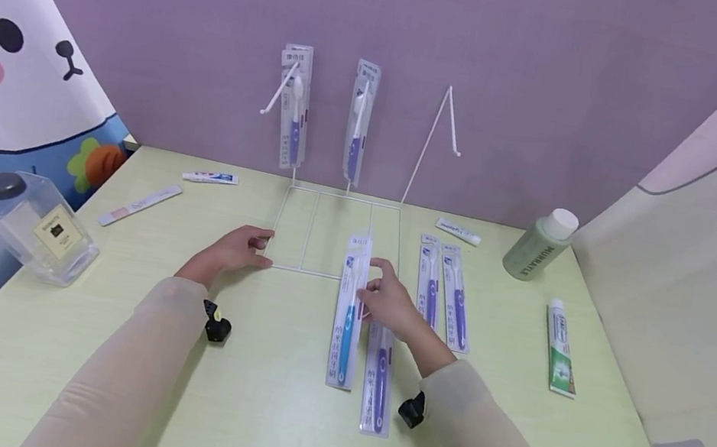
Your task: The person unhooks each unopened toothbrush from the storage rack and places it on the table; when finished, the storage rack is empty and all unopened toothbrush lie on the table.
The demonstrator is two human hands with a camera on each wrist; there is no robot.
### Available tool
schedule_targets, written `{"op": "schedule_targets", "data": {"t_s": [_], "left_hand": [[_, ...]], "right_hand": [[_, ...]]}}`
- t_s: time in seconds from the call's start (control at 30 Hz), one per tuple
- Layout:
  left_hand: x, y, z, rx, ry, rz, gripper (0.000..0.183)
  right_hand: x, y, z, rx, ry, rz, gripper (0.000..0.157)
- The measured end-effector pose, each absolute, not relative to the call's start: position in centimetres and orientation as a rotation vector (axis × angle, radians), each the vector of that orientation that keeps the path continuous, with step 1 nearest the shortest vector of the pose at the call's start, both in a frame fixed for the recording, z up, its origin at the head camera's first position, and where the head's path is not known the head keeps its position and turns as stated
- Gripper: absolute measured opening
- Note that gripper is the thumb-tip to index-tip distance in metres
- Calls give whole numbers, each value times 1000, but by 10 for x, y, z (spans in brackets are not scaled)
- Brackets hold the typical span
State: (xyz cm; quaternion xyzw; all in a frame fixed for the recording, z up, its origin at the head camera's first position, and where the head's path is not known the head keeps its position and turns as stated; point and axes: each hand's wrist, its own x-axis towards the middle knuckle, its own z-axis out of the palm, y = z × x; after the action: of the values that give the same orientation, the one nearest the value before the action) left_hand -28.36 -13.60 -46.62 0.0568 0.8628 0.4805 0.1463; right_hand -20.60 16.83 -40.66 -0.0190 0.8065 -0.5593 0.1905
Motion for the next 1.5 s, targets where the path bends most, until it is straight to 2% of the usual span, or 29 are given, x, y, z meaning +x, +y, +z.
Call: {"op": "schedule_targets", "data": {"t_s": [0.4, 1.13, 1.3, 1.5], "left_hand": [[-283, -136, -465, 162, 2510, 1346, 66], [-284, -136, -465, 150, 2499, 1349, 66], [-282, -136, -465, 144, 2490, 1359, 66], [-280, -134, -463, 128, 2473, 1380, 66]], "right_hand": [[-195, 172, -430, 5, 2253, -1446, 55], [-188, 165, -417, 47, 2399, -998, 59], [-196, 173, -407, 14, 2425, -1017, 58], [-229, 174, -374, -30, 2456, -1095, 58]]}}
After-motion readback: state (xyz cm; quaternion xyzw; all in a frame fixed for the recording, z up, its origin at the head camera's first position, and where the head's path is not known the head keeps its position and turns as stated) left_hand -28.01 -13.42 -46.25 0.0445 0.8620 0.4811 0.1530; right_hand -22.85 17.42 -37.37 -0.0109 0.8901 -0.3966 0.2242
